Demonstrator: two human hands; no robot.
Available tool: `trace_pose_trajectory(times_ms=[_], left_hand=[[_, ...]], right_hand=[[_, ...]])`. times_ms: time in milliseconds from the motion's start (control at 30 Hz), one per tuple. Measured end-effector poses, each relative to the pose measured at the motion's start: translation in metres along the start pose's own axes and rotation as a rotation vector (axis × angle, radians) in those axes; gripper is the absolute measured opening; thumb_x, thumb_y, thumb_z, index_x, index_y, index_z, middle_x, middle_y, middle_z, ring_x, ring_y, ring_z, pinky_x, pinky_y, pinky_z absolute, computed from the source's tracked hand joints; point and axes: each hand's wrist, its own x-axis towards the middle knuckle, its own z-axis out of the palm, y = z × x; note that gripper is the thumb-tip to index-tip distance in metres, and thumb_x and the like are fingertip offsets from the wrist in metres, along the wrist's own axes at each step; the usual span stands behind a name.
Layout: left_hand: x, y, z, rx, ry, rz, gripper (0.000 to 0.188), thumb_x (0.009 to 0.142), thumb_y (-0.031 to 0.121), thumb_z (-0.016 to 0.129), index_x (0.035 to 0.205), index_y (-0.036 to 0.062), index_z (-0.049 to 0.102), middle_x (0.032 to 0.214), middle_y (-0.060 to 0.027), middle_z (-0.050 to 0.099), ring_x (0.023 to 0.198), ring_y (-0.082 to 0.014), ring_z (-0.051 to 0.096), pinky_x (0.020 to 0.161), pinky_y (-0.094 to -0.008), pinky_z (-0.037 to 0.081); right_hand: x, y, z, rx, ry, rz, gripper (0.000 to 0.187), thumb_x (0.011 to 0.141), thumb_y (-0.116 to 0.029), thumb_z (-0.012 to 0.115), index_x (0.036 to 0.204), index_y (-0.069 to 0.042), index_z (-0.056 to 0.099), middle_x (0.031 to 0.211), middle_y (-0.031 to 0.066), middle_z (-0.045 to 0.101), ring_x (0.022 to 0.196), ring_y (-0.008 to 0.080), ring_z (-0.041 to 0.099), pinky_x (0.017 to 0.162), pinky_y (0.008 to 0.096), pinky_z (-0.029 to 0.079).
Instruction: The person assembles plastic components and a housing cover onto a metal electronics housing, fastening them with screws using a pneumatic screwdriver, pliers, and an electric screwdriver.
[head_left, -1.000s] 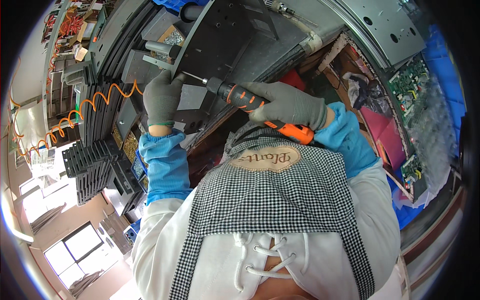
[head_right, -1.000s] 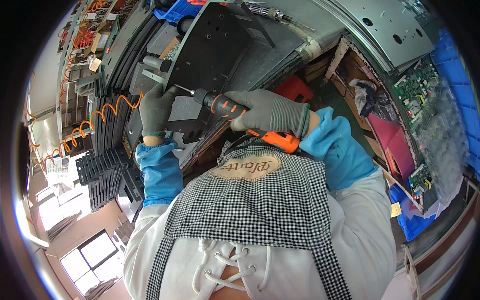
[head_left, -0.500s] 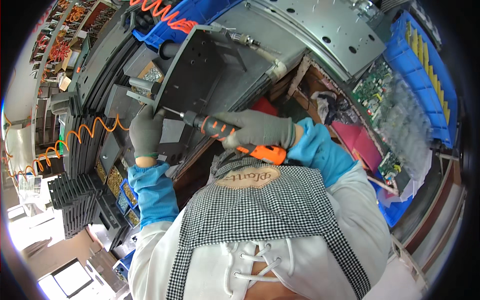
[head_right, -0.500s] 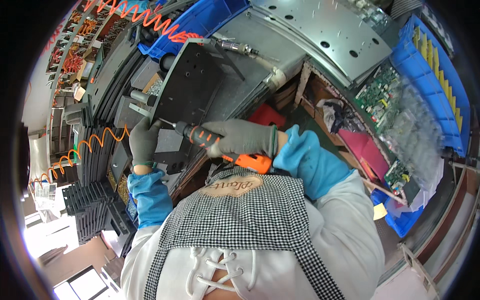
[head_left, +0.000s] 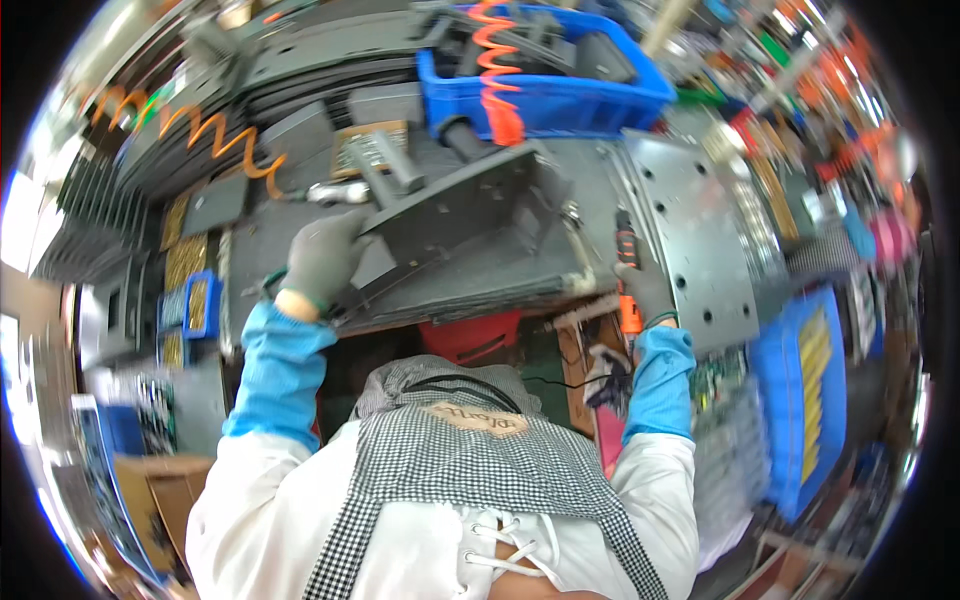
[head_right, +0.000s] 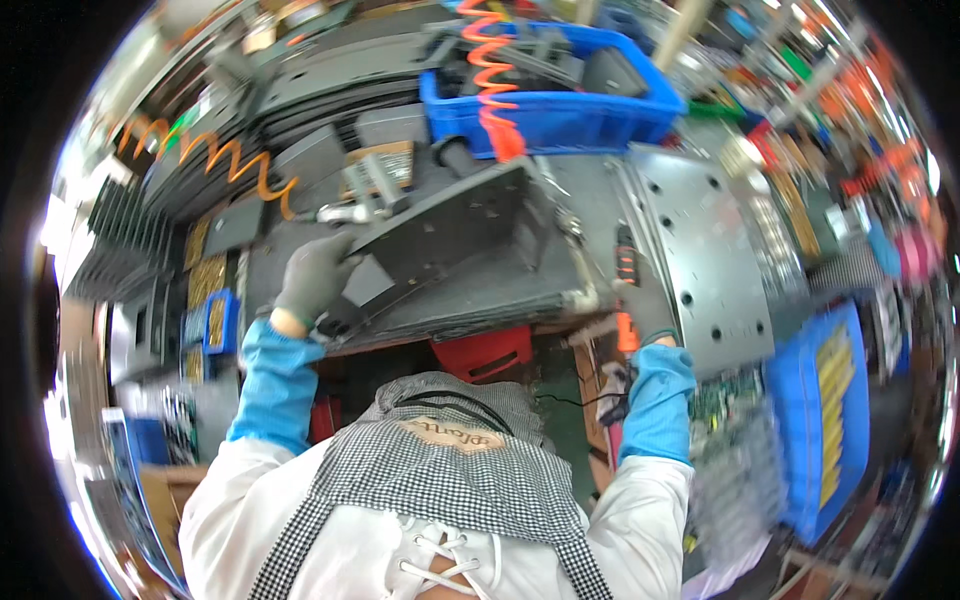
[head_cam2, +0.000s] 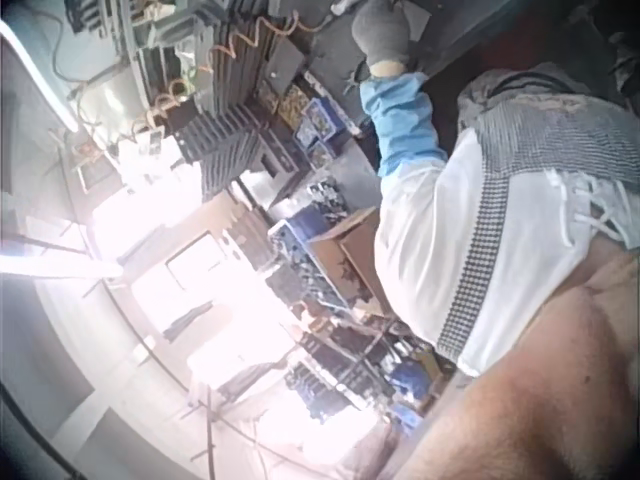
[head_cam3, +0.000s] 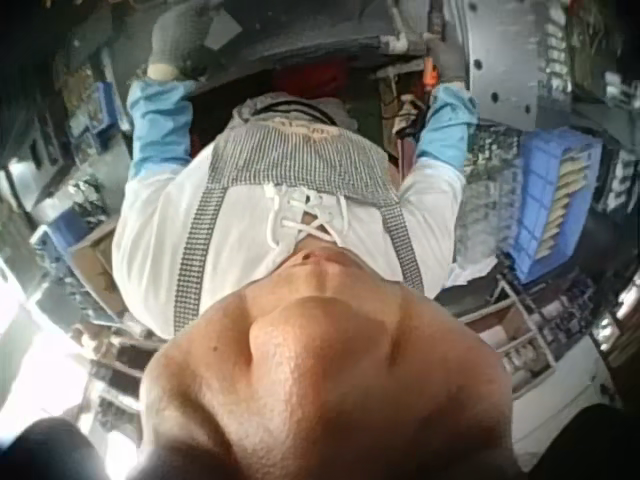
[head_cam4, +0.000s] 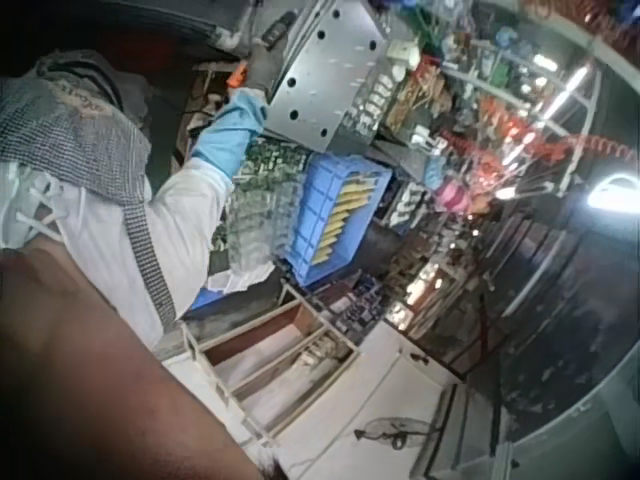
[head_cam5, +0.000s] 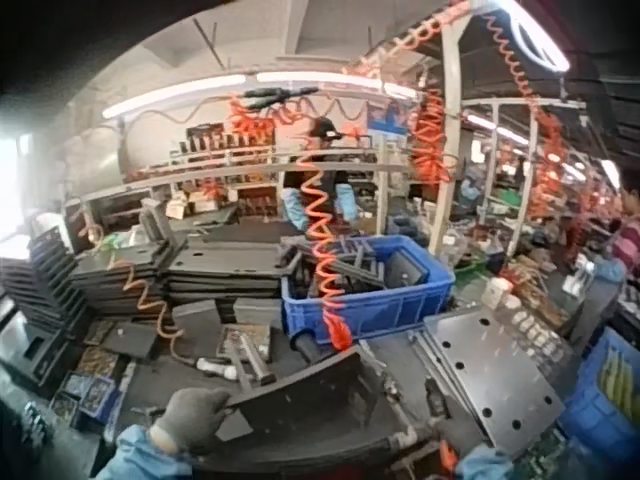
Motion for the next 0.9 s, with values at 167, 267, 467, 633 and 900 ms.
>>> trace_pose_trajectory(times_ms=[167,267,467,633,900], left_hand=[[0.014,0.019,0.022,0.032,0.071,-0.007,0.017,0.089,0.020,0.063,0.101,0.0182,0.074,0.088,-0.0107,0.074,0.084,-0.0336,0.073,0.071,-0.0459,0.058],[0.016,0.020,0.027,0.064,-0.074,-0.070,0.018,0.088,0.028,0.063,0.102,0.0218,0.073,0.085,-0.0102,0.072,0.082,-0.0352,0.072,0.070,-0.0485,0.057],[0.004,0.026,-0.002,-0.016,-0.146,-0.147,0.020,0.093,0.024,0.061,0.108,0.0183,0.072,0.100,-0.0113,0.071,0.097,-0.0355,0.069,0.083,-0.0467,0.054],[0.008,0.028,-0.008,0.005,-0.148,-0.134,0.021,0.094,0.027,0.063,0.110,0.0181,0.072,0.104,-0.0105,0.072,0.099,-0.0346,0.070,0.084,-0.0464,0.055],[0.001,0.022,-0.013,-0.004,-0.175,-0.172,0.021,0.094,0.029,0.063,0.110,0.0199,0.074,0.099,-0.0101,0.073,0.098,-0.0357,0.071,0.082,-0.0465,0.056]], right_hand=[[0.131,0.101,-0.018,0.135,-0.087,-0.256,0.070,0.084,-0.006,0.070,0.150,0.000,0.050,0.148,0.0168,0.058,0.135,0.0265,0.056,0.112,0.0379,0.046],[0.177,0.063,-0.020,0.003,-0.285,-0.042,0.058,0.089,-0.007,0.062,0.146,0.002,0.054,0.137,0.0128,0.064,0.122,0.0236,0.062,0.103,0.0326,0.049],[0.069,-0.192,0.056,-0.086,-0.020,-0.997,0.053,0.096,-0.018,0.065,0.143,0.003,0.053,0.136,0.0183,0.060,0.121,0.0327,0.061,0.105,0.0408,0.046],[0.086,-0.223,0.123,-0.751,-0.398,-1.293,0.049,0.086,-0.027,0.072,0.129,-0.003,0.064,0.121,0.0214,0.066,0.113,0.0413,0.062,0.095,0.0479,0.050],[0.076,-0.246,0.154,-0.750,-0.502,-1.111,0.028,0.083,-0.028,0.073,0.101,-0.007,0.072,0.098,0.0166,0.068,0.099,0.0391,0.064,0.084,0.0496,0.050]])
